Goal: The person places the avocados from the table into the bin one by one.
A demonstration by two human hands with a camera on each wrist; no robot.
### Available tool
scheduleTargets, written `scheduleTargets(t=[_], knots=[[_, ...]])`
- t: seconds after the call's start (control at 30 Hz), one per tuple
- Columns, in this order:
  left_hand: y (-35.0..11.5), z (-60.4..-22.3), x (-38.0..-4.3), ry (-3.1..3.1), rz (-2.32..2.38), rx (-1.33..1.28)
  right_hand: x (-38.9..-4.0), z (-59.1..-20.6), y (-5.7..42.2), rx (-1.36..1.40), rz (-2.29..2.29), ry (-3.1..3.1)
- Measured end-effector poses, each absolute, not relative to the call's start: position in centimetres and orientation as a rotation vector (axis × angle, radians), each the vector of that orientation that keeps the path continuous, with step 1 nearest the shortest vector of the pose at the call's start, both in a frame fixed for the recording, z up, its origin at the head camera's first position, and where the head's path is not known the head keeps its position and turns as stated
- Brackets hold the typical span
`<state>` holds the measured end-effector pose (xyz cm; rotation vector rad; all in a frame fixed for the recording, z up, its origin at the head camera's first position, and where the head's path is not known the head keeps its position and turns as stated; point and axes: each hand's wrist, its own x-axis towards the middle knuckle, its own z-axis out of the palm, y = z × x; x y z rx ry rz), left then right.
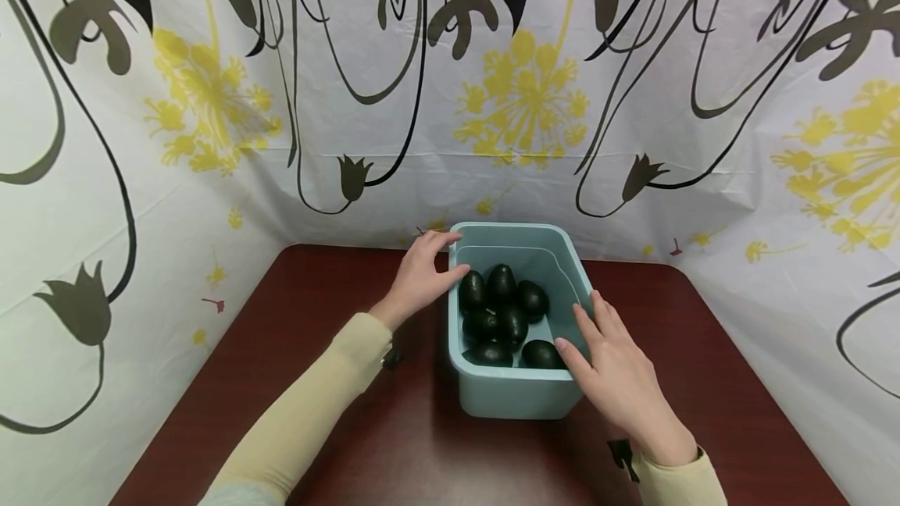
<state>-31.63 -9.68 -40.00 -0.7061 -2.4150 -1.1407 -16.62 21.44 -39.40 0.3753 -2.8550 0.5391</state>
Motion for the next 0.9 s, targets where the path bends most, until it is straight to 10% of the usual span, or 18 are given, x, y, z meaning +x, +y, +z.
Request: scheduleTargets(t=[0.9], knots=[[-12.7, -38.6, -25.8, -2.480, -0.985, -0.786, -16.2, -36.5, 21.9, 0.434, 0.634, -2.958]])
